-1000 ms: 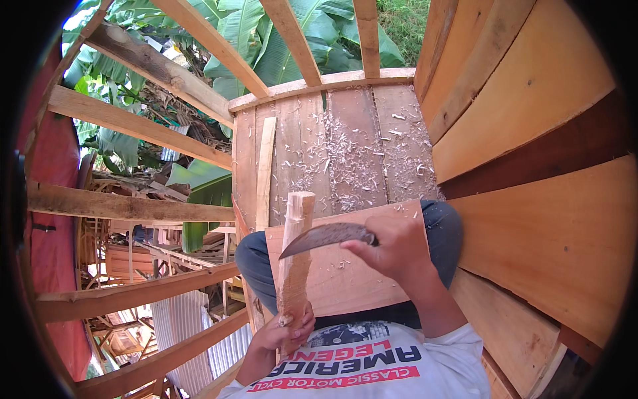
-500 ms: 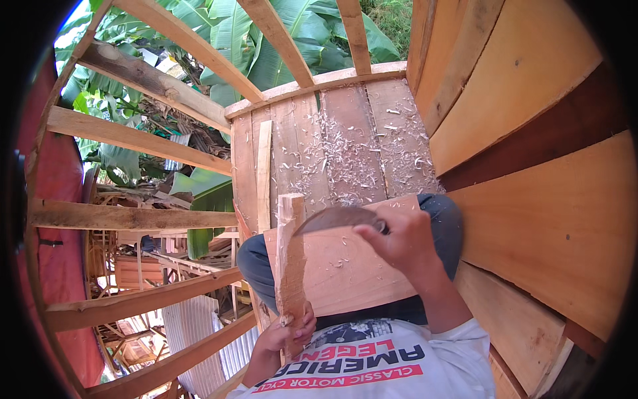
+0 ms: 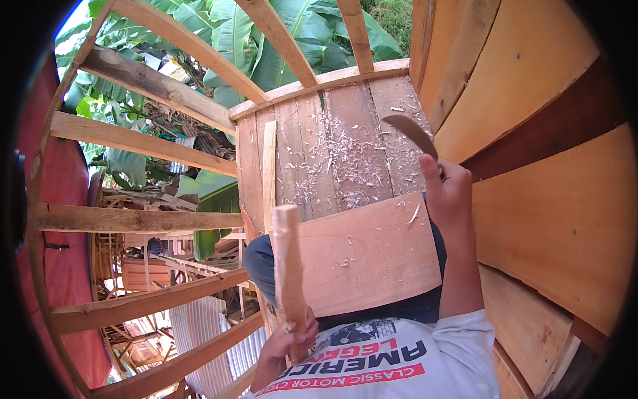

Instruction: The person carves a long wooden stick using a curved knife, shaving off thin layers of wood while seated on a wooden platform. The person rotates the stick and continues to shape it, producing wood shavings that accumulate on the platform.

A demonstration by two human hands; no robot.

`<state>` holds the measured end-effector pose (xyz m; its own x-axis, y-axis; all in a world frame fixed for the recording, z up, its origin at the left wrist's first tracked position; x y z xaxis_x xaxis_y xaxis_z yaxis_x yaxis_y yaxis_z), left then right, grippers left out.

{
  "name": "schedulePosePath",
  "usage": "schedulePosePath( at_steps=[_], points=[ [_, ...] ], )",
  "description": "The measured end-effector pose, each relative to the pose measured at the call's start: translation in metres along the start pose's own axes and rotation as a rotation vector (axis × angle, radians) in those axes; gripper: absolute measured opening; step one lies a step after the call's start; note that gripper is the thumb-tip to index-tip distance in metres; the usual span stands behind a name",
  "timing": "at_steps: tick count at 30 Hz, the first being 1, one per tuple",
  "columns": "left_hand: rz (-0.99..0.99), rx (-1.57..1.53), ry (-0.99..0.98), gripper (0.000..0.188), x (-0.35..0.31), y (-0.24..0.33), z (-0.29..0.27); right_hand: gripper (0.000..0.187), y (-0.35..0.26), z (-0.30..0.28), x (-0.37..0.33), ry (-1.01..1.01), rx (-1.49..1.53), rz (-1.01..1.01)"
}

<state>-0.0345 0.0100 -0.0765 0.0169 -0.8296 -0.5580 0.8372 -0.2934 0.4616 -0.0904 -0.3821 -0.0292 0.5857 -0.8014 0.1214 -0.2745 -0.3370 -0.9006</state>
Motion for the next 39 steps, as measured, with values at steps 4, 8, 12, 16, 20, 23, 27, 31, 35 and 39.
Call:
schedulePosePath(
  at_steps=[4,8,12,16,20,23,27,31,35,39],
  points=[
    [0.055,-0.010,-0.071,0.033,0.009,0.028,0.001,0.050,-0.037,0.050,-0.049,-0.308,-0.093,-0.166],
    [0.010,0.014,-0.112,0.029,0.021,0.031,0.023,0.043,-0.063,0.074,-0.074,-0.499,-0.025,-0.194],
    [-0.073,0.086,-0.129,0.030,0.022,0.031,0.026,0.038,-0.064,0.071,-0.068,-0.571,0.002,0.006],
    [-0.059,0.019,-0.297,0.033,0.024,0.025,0.020,0.024,-0.074,0.066,-0.081,-0.898,0.232,0.082],
    [-0.127,-0.043,-0.414,0.032,0.026,0.024,0.021,0.017,-0.066,0.065,-0.095,-1.089,0.622,0.249],
    [-0.178,-0.037,-0.450,0.030,0.027,0.033,0.028,0.015,-0.060,0.060,-0.094,-0.977,0.755,0.388],
    [-0.166,-0.013,-0.405,0.036,0.028,0.031,0.024,0.014,-0.062,0.060,-0.097,-0.994,0.755,0.368],
    [-0.139,0.036,-0.401,0.029,0.030,0.032,0.022,0.014,-0.063,0.061,-0.099,-0.981,0.729,0.374],
    [-0.166,0.061,-0.306,0.029,0.032,0.032,0.022,0.014,-0.058,0.060,-0.092,-0.940,0.713,0.407],
    [-0.143,0.043,-0.368,0.031,0.030,0.033,0.019,0.013,-0.058,0.057,-0.093,-0.883,0.573,0.278]
  ],
)
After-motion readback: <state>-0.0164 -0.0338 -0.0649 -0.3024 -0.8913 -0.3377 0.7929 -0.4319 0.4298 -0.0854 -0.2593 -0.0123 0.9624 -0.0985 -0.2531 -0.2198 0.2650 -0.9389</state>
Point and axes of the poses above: each hand's wrist, its own x-axis towards the middle knuckle, its own z-axis out of the palm, y = z × x, the point moved 6 cm from there along x, towards the middle knuckle, and after that the axes turned 8 degrees about -y, right-handed, at the moved point
